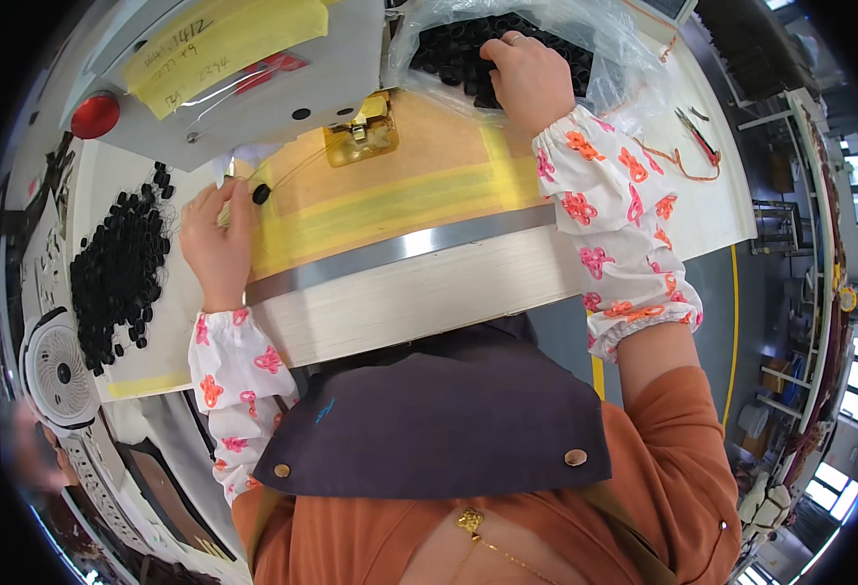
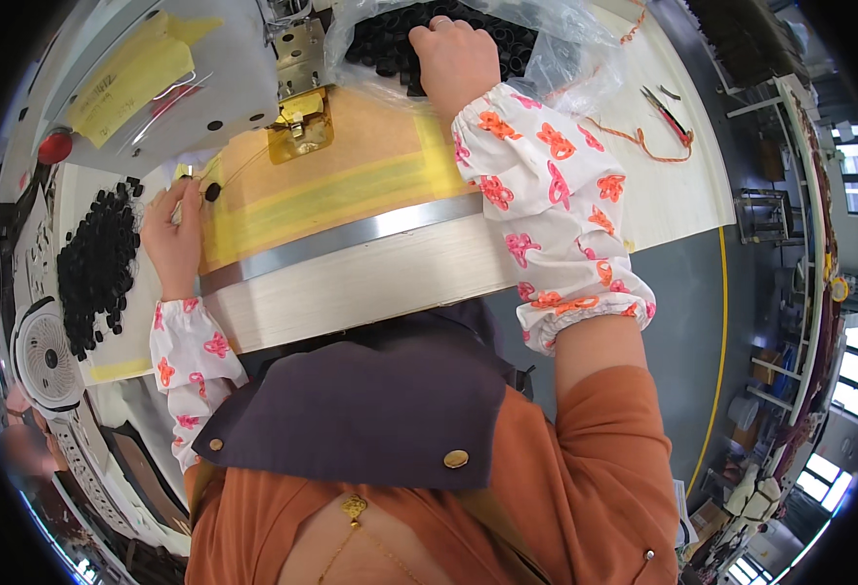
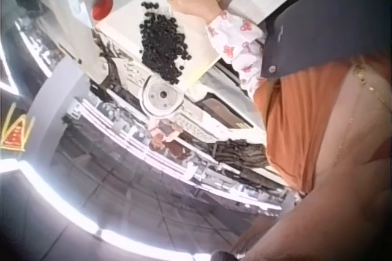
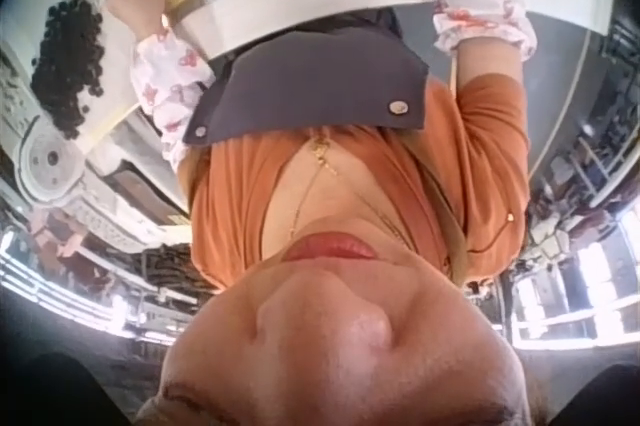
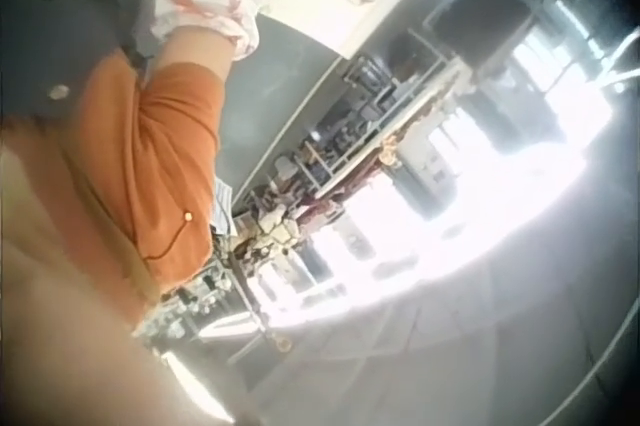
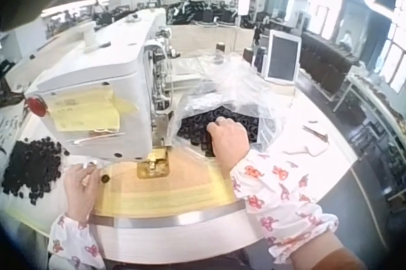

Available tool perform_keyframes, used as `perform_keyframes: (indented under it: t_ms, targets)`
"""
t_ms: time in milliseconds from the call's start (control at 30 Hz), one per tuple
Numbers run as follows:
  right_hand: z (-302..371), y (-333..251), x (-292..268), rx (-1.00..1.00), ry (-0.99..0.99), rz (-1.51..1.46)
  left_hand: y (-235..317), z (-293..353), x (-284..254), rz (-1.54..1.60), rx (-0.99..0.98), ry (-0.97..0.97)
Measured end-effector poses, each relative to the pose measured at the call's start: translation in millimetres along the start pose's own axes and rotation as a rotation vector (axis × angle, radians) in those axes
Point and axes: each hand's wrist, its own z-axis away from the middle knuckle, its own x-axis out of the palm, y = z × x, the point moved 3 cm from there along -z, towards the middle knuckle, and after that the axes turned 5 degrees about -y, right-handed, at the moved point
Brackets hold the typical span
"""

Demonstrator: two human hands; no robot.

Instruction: The recorder is assembling small black components at a workstation, likely for a manufacturing task.

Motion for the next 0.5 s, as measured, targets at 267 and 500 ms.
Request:
perform_keyframes:
  t_ms: [267, 500]
  targets:
    - [-7, -3, -8, 0.000, -0.077, -0.051, 53, -19, 65, 0.137, 0.021, -0.236]
    - [4, -77, -10, -0.156, -0.120, -0.902, 51, -26, 72, 0.232, -0.110, -0.354]
